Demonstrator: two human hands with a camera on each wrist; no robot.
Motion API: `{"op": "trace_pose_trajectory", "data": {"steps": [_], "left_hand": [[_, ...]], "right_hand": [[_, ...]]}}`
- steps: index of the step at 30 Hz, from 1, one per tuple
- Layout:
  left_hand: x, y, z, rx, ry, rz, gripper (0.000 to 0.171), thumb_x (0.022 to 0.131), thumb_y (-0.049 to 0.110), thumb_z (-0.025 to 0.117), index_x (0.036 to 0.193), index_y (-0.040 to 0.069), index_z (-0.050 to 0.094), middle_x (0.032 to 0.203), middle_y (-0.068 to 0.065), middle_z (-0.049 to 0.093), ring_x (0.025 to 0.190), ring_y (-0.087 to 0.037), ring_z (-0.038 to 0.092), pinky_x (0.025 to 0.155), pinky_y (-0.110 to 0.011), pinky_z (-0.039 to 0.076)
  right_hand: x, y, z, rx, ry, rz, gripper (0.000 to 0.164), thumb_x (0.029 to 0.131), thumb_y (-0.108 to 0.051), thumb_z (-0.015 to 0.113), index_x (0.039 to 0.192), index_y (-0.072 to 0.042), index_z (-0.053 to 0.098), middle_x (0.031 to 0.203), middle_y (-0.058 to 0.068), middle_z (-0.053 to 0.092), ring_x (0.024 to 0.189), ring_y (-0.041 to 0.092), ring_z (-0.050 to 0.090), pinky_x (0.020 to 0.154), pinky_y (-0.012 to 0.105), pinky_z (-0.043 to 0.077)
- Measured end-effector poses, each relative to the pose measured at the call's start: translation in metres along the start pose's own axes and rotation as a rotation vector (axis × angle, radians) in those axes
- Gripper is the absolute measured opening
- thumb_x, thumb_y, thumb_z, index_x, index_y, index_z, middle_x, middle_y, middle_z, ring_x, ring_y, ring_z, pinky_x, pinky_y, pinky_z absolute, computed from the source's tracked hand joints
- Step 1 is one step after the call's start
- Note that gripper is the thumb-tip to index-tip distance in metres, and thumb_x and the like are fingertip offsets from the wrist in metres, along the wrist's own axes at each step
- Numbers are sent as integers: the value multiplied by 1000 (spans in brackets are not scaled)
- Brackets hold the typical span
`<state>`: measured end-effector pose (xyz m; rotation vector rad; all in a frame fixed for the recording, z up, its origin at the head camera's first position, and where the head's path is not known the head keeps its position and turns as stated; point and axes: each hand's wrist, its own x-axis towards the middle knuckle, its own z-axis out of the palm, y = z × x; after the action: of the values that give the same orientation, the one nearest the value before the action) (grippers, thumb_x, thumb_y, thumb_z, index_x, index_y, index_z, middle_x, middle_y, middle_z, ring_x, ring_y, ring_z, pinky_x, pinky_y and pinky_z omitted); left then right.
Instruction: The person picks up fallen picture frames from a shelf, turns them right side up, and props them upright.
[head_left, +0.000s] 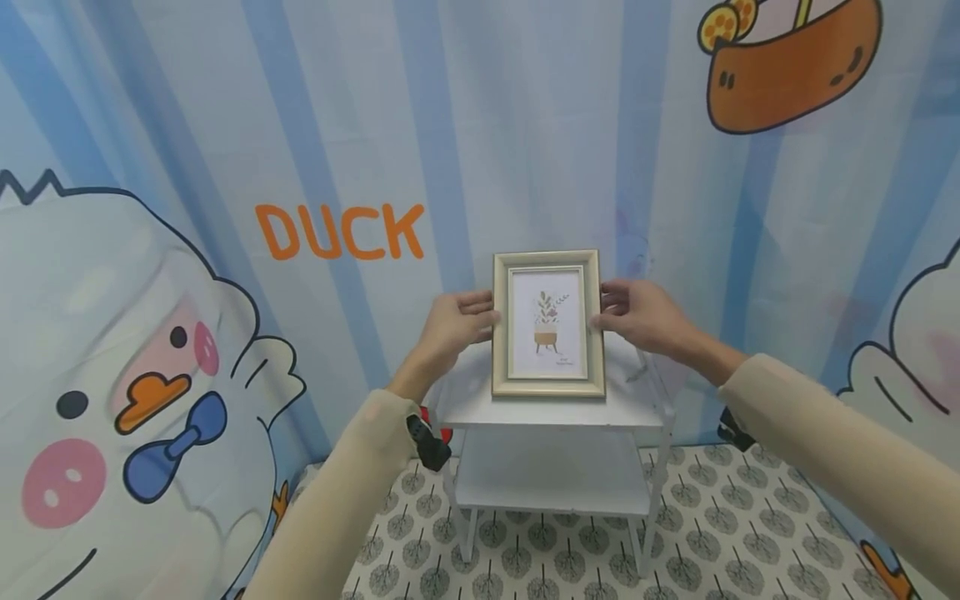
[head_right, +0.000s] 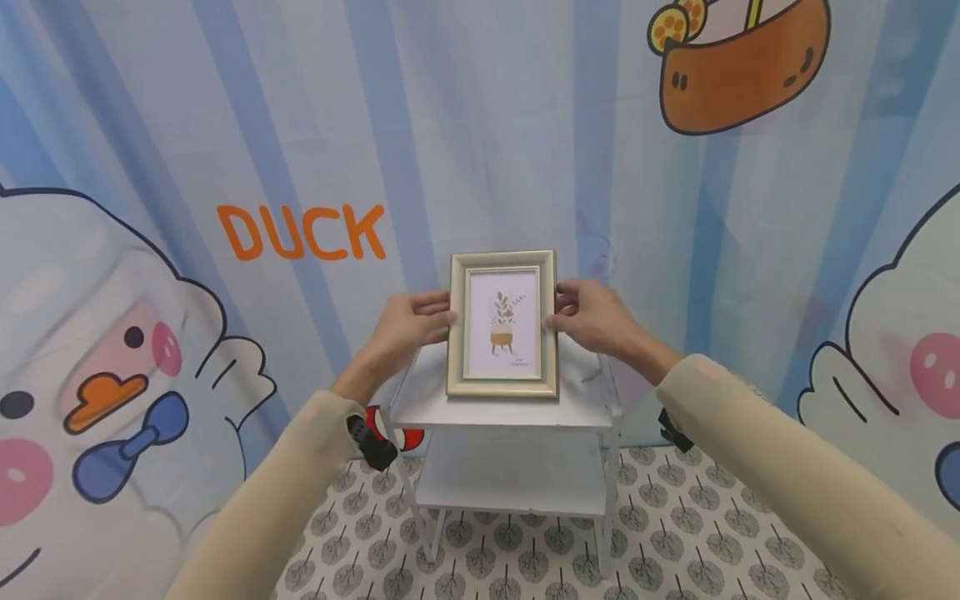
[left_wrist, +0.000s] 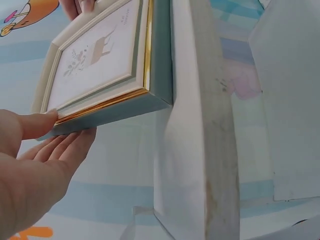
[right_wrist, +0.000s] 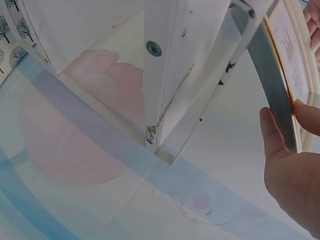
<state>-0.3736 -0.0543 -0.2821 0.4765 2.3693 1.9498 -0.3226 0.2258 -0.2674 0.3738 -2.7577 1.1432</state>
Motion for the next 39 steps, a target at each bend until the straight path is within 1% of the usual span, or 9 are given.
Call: {"op": "trace_pose_trajectory", "data": {"steps": [4,7,13,22,25,28,31,35,39], "left_hand": [[0,0,-5,-36,-12,20,52,102,9,67,151,-1,53,149,-21,62,135,-32,65,103,-38,61],[-2,0,-8,-41,-26,33,52,102,9,67,151,-1,53,149,-21,62,134,-32,66,102,-37,61],[-5,2,-12,-29,-39,57,53,101,8,69,152,1,53,150,-19,62,133,-32,67,101,-35,61],[-11,6,-16,10,-52,99,55,100,8,72,151,3,54,147,-17,65,129,-31,69,100,-32,61],[-12,7,-17,29,-50,111,54,99,8,73,150,3,55,146,-16,66,127,-31,71,101,-35,61],[-12,7,-18,39,-48,124,54,98,7,74,149,3,57,145,-16,66,127,-31,71,104,-40,60],[-14,7,-19,52,-45,129,54,97,8,75,149,4,58,144,-15,67,128,-30,70,106,-42,59],[-17,8,-21,81,-39,128,54,97,10,77,148,7,60,143,-12,69,130,-27,70,107,-41,59],[-20,9,-23,111,-31,121,54,96,13,78,147,10,61,144,-10,69,134,-26,67,111,-41,56]], "right_hand": [[-1,0,-2,47,3,0,67,104,-17,67,159,6,37,149,30,58,139,46,58,113,55,52],[-1,0,-2,66,6,0,66,103,-15,67,158,5,38,148,29,58,139,45,58,114,55,52],[-3,-1,-3,89,38,-19,65,101,-12,70,155,5,40,147,28,58,138,46,58,114,55,51],[-11,-5,-5,107,67,-60,62,98,-12,74,150,5,44,145,26,58,135,44,60,113,53,53],[-12,-6,-5,109,75,-74,62,97,-11,74,149,4,45,144,25,59,134,43,61,112,53,54],[-13,-6,-5,114,84,-88,61,96,-10,75,148,4,46,142,25,60,132,43,62,111,52,55],[-14,-5,-5,117,93,-98,60,96,-9,76,146,4,47,140,25,61,131,43,63,110,52,56],[-15,-6,-5,105,107,-108,57,95,-9,77,144,4,50,138,24,62,129,42,64,108,52,57],[-18,-9,-4,82,120,-123,54,95,-9,77,141,3,52,136,24,64,127,42,66,106,51,58]]}}
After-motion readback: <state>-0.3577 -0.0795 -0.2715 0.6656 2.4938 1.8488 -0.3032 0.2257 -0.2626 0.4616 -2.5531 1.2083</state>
